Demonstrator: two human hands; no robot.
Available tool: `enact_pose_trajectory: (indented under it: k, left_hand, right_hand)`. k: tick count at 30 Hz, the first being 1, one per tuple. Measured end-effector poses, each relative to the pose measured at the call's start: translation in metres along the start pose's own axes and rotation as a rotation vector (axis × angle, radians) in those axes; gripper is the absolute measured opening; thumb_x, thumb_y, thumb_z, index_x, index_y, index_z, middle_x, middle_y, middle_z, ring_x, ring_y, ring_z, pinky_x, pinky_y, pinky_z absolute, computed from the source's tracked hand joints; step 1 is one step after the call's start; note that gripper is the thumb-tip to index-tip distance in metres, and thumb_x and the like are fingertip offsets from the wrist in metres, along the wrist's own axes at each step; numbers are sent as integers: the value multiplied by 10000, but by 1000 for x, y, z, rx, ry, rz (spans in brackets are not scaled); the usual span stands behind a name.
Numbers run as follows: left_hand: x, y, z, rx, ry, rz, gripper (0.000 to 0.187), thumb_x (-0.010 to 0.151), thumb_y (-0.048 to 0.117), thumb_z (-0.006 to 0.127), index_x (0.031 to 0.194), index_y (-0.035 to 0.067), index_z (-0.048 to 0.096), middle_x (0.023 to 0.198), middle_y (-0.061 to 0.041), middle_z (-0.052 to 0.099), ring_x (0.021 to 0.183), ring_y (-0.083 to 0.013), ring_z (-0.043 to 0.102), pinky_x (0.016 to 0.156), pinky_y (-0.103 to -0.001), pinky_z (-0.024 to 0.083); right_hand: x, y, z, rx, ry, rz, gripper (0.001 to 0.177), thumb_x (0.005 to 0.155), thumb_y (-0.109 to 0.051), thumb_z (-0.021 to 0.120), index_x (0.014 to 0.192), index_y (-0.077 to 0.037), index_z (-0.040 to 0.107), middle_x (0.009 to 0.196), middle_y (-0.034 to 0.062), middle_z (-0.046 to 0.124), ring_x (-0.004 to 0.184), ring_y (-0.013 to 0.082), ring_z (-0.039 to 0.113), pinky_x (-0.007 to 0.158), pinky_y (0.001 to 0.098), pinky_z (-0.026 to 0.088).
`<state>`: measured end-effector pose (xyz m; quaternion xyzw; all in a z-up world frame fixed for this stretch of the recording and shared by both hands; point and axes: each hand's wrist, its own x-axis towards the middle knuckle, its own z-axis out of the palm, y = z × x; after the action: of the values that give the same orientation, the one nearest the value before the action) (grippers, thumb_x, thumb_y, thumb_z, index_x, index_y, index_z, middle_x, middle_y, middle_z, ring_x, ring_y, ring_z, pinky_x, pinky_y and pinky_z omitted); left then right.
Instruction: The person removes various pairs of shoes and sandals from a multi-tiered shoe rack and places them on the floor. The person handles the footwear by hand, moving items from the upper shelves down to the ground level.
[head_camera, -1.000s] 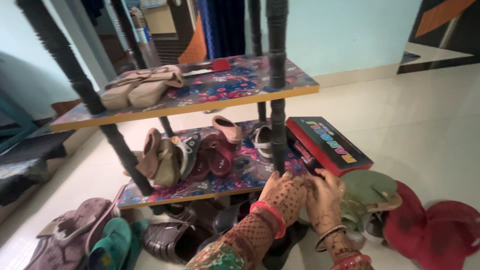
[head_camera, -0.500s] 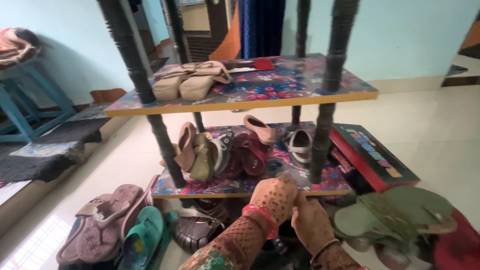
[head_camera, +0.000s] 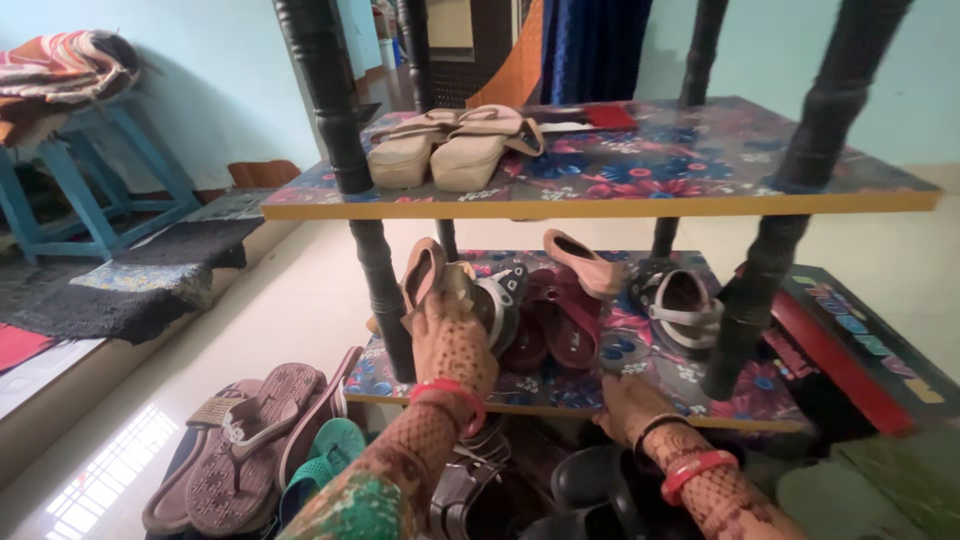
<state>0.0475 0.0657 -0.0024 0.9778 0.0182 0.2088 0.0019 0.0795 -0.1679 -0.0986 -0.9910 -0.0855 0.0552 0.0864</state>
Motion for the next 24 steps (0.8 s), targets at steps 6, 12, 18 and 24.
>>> enact_pose_trajectory:
  k: [6, 12, 18, 24]
  left_hand:
    - [24, -17, 7, 36, -107, -162, 449, 937, 246, 646, 1331, 44, 572, 1380, -225, 552, 1312, -365, 486, 1066, -455, 393]
    - [40, -20, 5, -240, -125, -390, 555, 937, 416, 684, 1294, 14, 546, 1226, -205, 661, 1192, -352, 619, 980, -422, 505]
    - [35, -23, -3, -253, -176, -422, 303, 995, 345, 655, 1152, 95, 725, 1219, -154, 735, 1186, -283, 679, 993, -380, 552]
    - [23, -4, -20, -129, 27, -157, 337, 839, 207, 774, 1138, 83, 681, 1148, -88, 691, 1107, -212, 644, 973, -354, 500]
  right_hand:
    - [1, -18, -17, -173, -56, 6, 405, 828, -292, 798, 1157, -72, 714, 1199, 193, 691, 1195, 354, 648, 1033, 451, 524]
    - [4, -10, -22, -146, -64, 51, 360, 835, -309, 778, 1104, -73, 750, 1166, 190, 712, 1158, 336, 685, 1014, 437, 549]
    - [2, -9, -20, -163, -63, 46, 325, 848, -280, 754, 1117, -98, 757, 1176, 182, 704, 1176, 340, 671, 1027, 436, 541]
    - [17, 4, -2, -128, -56, 74, 306, 851, -218, 715, 1139, -118, 745, 1209, 193, 679, 1181, 375, 656, 1015, 458, 546]
